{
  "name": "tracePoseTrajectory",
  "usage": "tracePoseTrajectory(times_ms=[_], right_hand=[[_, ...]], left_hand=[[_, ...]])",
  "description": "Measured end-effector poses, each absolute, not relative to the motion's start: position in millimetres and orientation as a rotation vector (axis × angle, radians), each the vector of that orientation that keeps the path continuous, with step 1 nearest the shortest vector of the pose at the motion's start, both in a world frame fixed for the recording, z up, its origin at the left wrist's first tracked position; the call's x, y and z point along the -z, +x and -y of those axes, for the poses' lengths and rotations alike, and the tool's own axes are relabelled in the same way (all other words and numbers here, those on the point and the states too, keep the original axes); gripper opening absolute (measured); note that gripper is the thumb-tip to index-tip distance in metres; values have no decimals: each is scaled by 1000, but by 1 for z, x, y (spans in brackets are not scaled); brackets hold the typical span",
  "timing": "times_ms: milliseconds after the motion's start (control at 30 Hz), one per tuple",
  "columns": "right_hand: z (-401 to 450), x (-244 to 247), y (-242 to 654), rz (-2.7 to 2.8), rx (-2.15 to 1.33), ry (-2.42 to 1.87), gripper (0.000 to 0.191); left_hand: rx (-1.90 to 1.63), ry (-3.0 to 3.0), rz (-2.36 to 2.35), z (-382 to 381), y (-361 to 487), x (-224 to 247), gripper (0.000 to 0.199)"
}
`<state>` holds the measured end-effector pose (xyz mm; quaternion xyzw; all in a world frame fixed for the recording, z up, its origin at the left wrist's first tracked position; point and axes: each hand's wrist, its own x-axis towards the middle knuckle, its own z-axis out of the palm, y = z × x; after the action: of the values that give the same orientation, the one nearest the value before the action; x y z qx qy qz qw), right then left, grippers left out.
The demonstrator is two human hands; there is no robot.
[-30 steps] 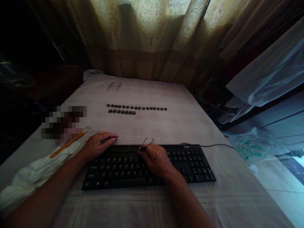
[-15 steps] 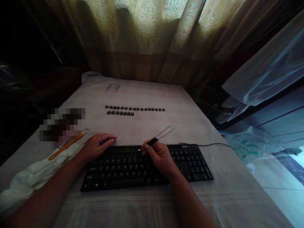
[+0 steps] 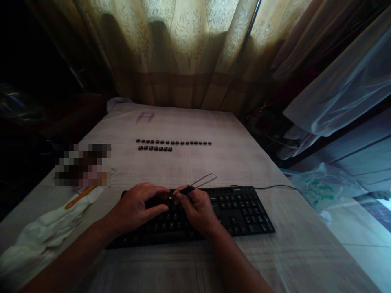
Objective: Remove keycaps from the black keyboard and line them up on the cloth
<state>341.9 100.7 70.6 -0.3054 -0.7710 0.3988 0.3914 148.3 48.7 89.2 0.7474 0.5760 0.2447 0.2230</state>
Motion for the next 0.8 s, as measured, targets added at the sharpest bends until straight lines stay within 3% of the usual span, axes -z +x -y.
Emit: tracePoseTrajectory(times_ms=[467,800], right_hand=[[-96,-66,338,2042,-682,-604,22],[-93,-56,329,2472,-110,-602,22]], left_hand=[[-794,1618,-1537,-48,154,-86,16],[-723,1526,-1716,-54,132,-84,23]])
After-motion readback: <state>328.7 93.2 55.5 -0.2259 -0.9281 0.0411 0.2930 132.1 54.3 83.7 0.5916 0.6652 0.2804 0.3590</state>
